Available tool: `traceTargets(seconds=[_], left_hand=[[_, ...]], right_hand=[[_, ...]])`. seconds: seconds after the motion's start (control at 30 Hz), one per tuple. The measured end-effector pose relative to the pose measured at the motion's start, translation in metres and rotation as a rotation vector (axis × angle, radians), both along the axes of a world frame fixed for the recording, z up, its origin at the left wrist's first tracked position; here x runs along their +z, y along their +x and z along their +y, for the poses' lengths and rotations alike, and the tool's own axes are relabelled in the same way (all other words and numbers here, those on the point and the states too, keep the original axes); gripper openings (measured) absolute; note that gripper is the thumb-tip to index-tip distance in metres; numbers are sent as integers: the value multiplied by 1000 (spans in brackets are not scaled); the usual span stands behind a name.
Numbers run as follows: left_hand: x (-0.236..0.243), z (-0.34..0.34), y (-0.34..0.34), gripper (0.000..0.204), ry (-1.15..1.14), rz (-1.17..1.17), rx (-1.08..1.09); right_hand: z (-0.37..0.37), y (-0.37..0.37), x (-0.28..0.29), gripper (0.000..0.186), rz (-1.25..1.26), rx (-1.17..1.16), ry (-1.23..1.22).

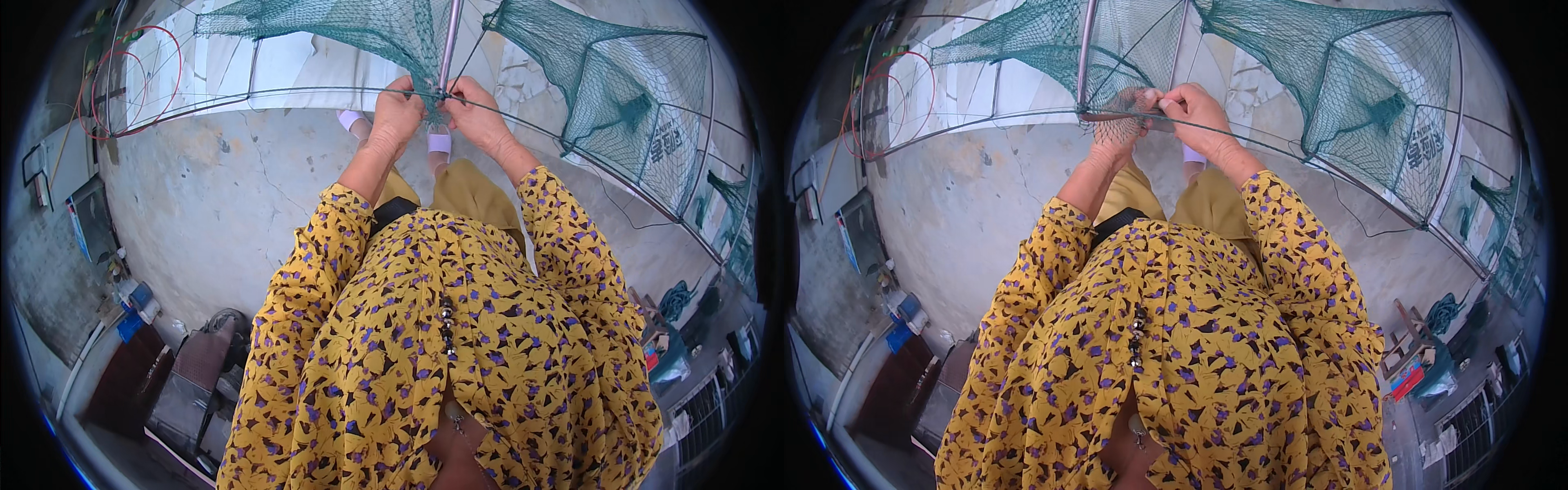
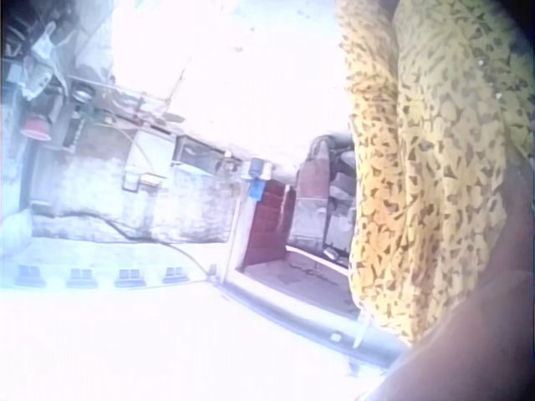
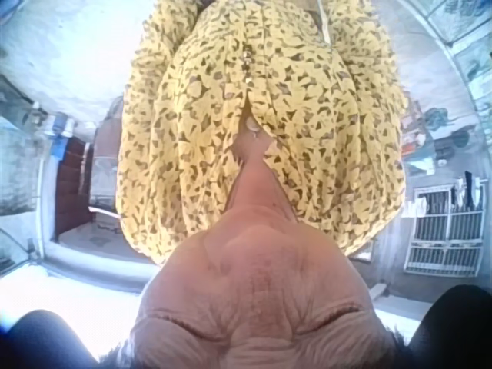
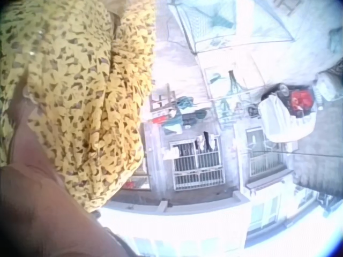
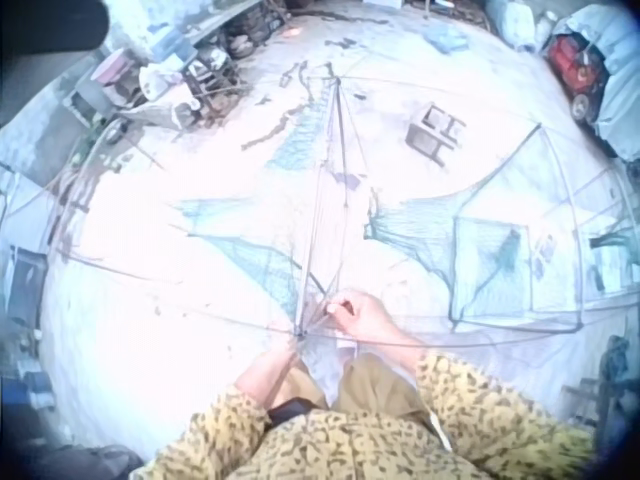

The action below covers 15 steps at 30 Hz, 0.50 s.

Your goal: The person threads a thin line through the mesh of a green net and ties it to the metal frame of a collapsible fishing trap.

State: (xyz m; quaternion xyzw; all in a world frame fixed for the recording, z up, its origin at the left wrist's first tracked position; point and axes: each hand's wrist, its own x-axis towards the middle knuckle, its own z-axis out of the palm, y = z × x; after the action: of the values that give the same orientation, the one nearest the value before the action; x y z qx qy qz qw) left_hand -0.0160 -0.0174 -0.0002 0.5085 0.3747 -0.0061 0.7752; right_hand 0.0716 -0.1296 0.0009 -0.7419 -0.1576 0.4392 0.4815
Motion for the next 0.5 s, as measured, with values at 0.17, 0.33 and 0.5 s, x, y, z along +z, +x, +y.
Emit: traceTargets(seconds=[0.17, 0.33, 0.5], left_hand=[[4, -6, 7, 33, 92, 14, -12], [-3, 9, 5, 32, 92, 28, -164], [-2, 25, 12, 29, 218, 118, -460]], right_hand=[[-3, 2, 10, 13, 304, -282, 58], [-1, 13, 12, 17, 421, -405, 223], [18, 8, 18, 15, 188, -371, 310]])
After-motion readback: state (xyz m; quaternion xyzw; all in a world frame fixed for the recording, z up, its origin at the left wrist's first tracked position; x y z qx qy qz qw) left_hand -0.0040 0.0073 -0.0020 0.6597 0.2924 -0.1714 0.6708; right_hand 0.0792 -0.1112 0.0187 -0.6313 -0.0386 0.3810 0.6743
